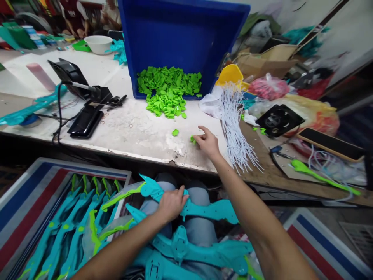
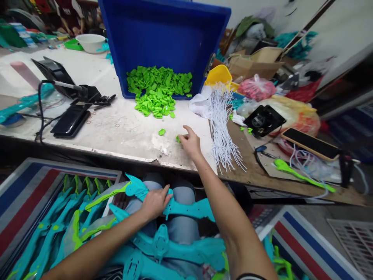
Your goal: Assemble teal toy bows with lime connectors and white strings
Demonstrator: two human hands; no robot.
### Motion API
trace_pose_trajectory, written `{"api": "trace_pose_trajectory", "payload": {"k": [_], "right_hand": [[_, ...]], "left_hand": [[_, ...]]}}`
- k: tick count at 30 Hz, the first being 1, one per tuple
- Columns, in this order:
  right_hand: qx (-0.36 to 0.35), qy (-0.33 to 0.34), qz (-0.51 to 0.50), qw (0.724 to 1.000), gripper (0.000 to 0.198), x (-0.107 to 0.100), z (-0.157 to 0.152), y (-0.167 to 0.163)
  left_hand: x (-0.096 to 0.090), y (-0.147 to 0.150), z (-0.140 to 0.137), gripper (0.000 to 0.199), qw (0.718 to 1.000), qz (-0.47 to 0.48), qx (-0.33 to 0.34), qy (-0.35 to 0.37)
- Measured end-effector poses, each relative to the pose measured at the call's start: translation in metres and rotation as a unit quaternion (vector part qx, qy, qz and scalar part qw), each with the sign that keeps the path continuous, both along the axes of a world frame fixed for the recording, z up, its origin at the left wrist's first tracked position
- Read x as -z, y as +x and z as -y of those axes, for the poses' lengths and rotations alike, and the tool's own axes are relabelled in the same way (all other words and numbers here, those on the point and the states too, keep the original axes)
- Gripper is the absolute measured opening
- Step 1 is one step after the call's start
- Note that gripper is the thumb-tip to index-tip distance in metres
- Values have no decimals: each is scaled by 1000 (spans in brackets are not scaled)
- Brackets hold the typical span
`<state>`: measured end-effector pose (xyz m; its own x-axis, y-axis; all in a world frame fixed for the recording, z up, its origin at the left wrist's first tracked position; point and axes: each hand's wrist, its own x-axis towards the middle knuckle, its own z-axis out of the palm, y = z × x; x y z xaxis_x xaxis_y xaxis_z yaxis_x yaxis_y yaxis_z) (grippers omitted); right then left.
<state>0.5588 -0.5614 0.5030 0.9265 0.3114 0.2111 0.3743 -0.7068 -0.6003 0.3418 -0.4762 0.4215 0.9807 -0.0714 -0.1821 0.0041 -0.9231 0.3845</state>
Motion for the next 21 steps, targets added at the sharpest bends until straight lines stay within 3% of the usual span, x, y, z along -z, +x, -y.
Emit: {"api": "trace_pose_trajectory", "payload": {"k": [2, 5, 10, 16, 18, 21], "right_hand": [[0, -9, 1, 1000, 34, -3, 2, 0], [9, -104, 27, 994, 23, -9, 4, -5], [-10, -196, 44, 979, 26, -9, 30, -18], [-132, -98, 92, 982, 34, 2, 70, -22], [-190, -90, 88, 974, 27, 6, 72, -19], [-209, -95, 67, 971, 22, 7, 68, -15]], "left_hand": [[-3, 0, 0, 46, 1000, -10, -1, 1], [-7, 0, 0, 48, 1000, -28, 0, 2], [-13, 4, -4, 48, 997, -69, -4, -20], [-22, 20, -22, 48, 978, -173, 44, -108], [-23, 29, -29, 44, 969, -191, 62, -146], [-22, 39, -35, 32, 950, -211, 91, -211]]}}
